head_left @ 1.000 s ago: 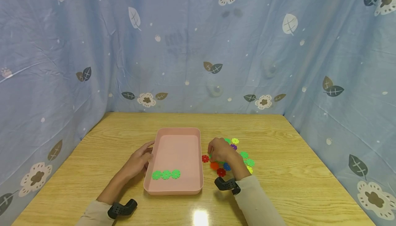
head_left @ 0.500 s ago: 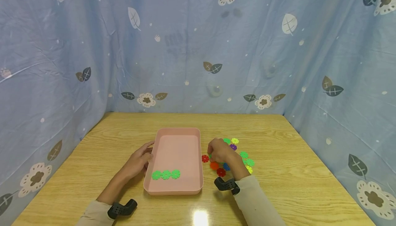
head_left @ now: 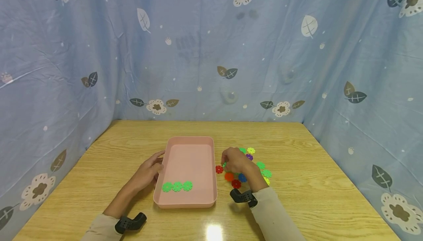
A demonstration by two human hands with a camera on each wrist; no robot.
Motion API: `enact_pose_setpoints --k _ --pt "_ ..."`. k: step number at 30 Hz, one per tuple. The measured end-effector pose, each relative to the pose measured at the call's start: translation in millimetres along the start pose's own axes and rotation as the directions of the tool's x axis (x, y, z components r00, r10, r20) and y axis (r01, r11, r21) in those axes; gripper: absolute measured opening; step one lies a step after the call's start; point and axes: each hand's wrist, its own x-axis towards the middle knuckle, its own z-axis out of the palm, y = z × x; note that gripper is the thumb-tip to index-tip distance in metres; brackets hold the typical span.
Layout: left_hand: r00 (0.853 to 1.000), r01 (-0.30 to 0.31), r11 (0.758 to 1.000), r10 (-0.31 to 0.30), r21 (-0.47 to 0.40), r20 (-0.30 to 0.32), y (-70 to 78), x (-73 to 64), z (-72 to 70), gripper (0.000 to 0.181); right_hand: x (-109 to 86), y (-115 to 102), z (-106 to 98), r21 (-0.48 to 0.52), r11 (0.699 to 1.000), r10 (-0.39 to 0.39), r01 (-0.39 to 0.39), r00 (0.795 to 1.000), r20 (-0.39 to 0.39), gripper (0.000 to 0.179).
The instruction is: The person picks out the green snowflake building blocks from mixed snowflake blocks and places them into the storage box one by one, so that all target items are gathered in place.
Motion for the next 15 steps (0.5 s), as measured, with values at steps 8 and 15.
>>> enact_pose_setpoints --k 8,15 --pt "1.000 -0.008 1.000 0.008 -0.012 0.010 0.2 0.2 -0.1 0.061 -0.4 1.7 -4.0 0.026 1.000 -0.006 0.006 1.000 -0.016 0.018" --pt "1.000 -0.004 1.000 0.004 -0.002 0.009 -1.1 0.8 -0.3 0.061 -2.0 -1.5 -7.1 0.066 0.998 -0.011 0.014 0.999 -0.039 0.016"
